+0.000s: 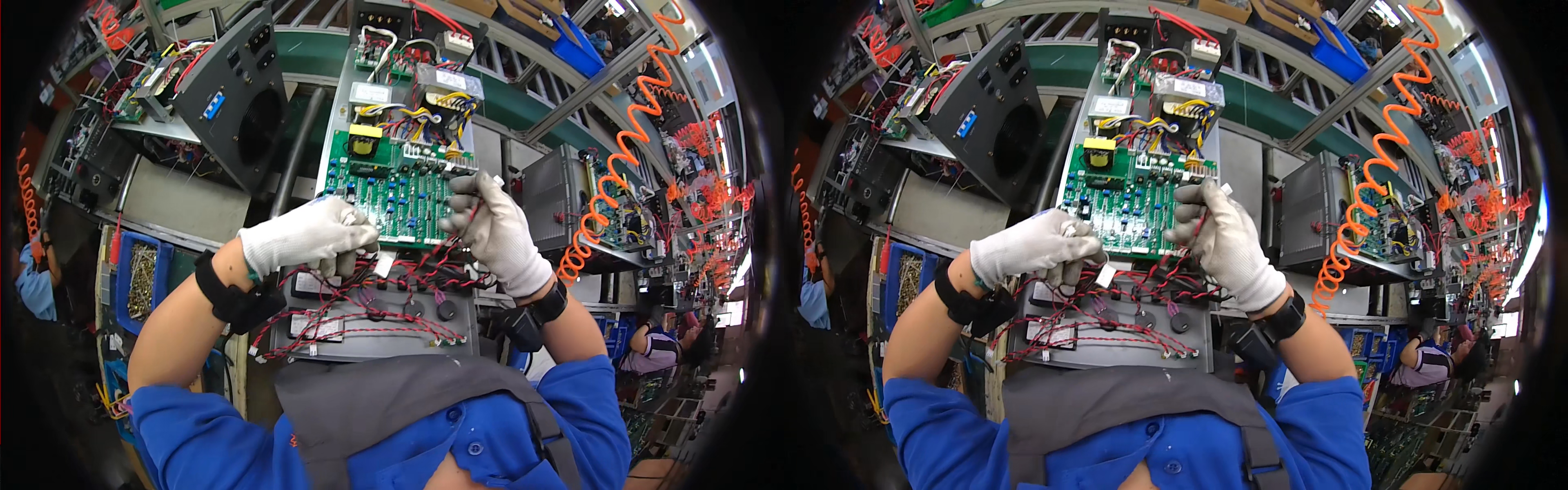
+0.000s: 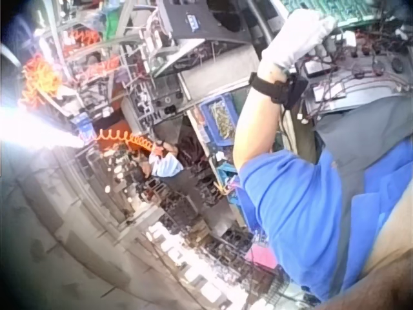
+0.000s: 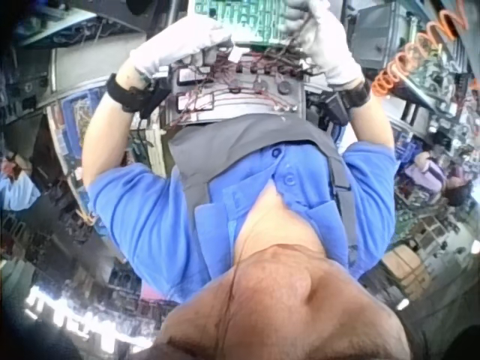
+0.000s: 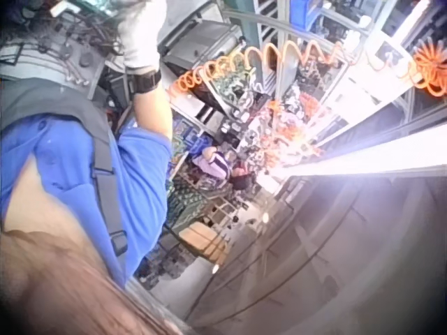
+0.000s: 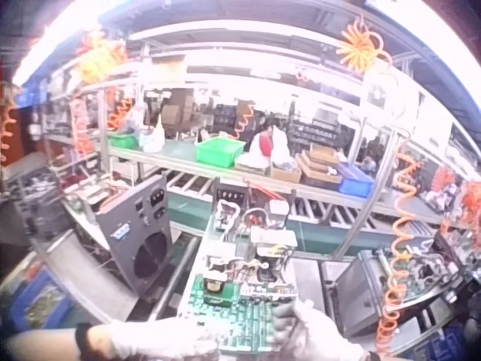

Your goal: Assembling and wiring an electronic control unit on a factory assembly line.

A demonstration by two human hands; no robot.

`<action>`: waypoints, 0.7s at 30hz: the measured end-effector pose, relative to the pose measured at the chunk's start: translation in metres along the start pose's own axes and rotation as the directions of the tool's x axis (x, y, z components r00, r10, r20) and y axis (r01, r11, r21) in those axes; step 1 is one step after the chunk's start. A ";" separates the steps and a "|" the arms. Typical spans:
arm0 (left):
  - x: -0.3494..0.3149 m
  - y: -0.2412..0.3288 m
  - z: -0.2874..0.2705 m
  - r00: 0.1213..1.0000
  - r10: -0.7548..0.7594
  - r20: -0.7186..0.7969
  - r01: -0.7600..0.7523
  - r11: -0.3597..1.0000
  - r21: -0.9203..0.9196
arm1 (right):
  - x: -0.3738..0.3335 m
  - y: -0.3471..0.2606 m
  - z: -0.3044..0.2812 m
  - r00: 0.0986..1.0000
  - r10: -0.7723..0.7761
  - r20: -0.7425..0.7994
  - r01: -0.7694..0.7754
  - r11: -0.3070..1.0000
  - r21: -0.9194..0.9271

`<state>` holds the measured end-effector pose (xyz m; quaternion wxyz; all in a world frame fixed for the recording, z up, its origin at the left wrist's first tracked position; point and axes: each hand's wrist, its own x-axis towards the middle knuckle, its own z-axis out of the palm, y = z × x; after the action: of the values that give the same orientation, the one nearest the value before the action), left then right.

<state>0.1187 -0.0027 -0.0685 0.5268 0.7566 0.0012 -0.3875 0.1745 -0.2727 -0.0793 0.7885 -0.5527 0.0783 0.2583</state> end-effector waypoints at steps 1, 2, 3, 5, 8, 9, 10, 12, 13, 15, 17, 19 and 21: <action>0.000 0.003 0.002 1.000 0.008 -0.016 -0.008 0.999 -0.034 | -0.004 -0.006 -0.001 0.993 -0.086 0.075 0.096 0.985 -0.140; 0.001 0.006 0.006 0.991 0.095 -0.089 -0.107 0.985 -0.133 | -0.007 -0.011 -0.003 0.976 -0.140 0.165 0.208 0.823 -0.528; 0.004 0.010 0.012 0.976 0.143 -0.164 -0.179 0.957 -0.229 | -0.010 -0.011 -0.002 0.966 -0.075 0.249 0.209 0.795 -0.570; 0.009 0.020 0.026 0.941 0.220 -0.257 -0.269 0.948 -0.173 | -0.012 -0.007 0.000 0.953 0.023 0.303 0.216 0.652 -0.727; 0.016 0.033 0.047 0.792 0.556 -0.253 -0.462 0.816 0.348 | -0.013 0.004 0.004 0.926 -0.097 0.365 0.377 0.325 -0.868; 0.019 0.036 0.051 0.755 0.605 -0.253 -0.479 0.773 0.415 | -0.013 0.007 0.005 0.908 -0.137 0.395 0.418 0.290 -0.861; 0.020 0.038 0.052 0.775 0.575 -0.263 -0.471 0.802 0.368 | -0.013 0.009 0.006 0.888 -0.175 0.425 0.458 0.251 -0.853; 0.022 0.039 0.045 0.870 0.431 -0.242 -0.376 0.895 0.240 | -0.014 0.011 0.006 0.852 -0.286 0.438 0.504 0.226 -0.834; 0.023 0.038 0.041 0.912 0.319 -0.257 -0.294 0.947 0.132 | -0.014 0.012 0.007 0.835 -0.357 0.418 0.515 0.241 -0.823; 0.028 0.034 0.032 0.940 0.263 -0.218 -0.294 0.948 -0.125 | -0.016 0.011 0.006 0.758 -0.493 0.428 0.628 0.372 -0.684; 0.031 0.027 0.027 0.966 0.245 -0.086 -0.260 0.923 -0.283 | -0.016 0.006 0.002 0.678 -0.505 0.534 0.701 0.228 -0.675; 0.035 0.020 0.028 0.957 0.278 -0.083 -0.290 0.915 -0.280 | -0.011 -0.001 -0.003 0.661 -0.437 0.610 0.695 0.050 -0.717; 0.037 0.015 0.028 0.944 0.303 -0.128 -0.329 0.892 -0.310 | -0.004 -0.007 -0.007 0.696 -0.303 0.650 0.616 -0.213 -0.759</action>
<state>0.1339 -0.0469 -0.0820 0.7002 0.6631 -0.0373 -0.2618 0.1755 -0.2827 -0.0743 0.2136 -0.8798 -0.4243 -0.0177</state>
